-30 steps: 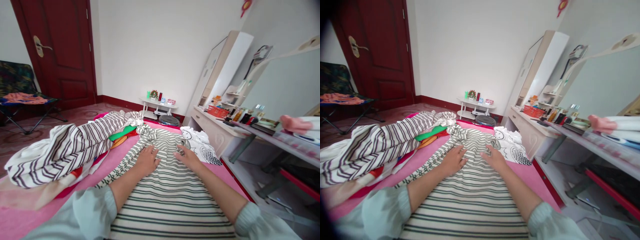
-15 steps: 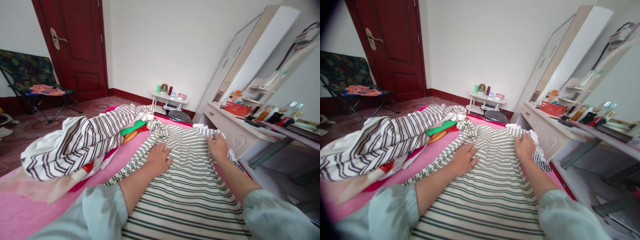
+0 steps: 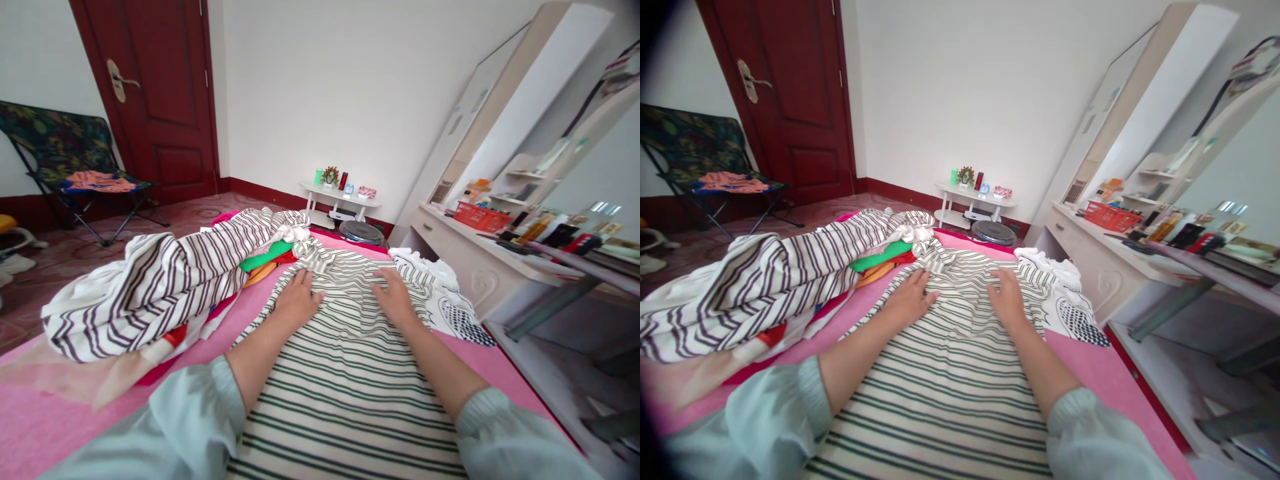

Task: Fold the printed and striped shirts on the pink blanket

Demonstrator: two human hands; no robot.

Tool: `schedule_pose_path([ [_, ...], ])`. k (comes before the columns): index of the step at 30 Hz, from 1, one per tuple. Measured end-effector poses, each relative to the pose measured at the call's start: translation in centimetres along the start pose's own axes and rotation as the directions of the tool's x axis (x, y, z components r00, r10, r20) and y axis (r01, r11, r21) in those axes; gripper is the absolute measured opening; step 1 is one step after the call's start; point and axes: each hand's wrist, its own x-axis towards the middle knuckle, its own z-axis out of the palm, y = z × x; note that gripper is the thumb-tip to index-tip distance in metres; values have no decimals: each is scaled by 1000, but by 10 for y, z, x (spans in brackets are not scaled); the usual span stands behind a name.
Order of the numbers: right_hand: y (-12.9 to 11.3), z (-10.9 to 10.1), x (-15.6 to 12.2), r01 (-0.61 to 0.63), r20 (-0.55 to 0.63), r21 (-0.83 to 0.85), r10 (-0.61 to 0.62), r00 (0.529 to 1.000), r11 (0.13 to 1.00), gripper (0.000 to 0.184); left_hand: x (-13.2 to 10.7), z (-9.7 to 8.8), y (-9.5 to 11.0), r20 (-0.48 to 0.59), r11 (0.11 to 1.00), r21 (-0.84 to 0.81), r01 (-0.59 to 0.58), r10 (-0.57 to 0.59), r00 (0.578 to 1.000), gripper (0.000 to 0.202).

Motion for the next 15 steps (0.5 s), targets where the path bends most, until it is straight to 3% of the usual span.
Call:
schedule_pose_path([
  [2,-6,14,-9,-23,85,-21,25,996,1000,31,8,-6,-16,-47,985,88,147,-143,989,67],
  [4,-7,22,-18,-54,147,-48,61,987,997,30,12,-8,-26,-80,961,162,224,-214,974,69],
  [11,-4,10,-12,-1,212,-121,27,977,993,26,8,-1,-22,-72,950,258,174,-161,984,60],
  [13,4,1,-1,1,152,-212,32,988,977,28,7,1,-21,-71,953,265,149,-135,988,59],
  [15,20,-7,13,-73,25,-336,87,996,939,30,7,1,-21,-82,953,270,139,-121,989,60],
])
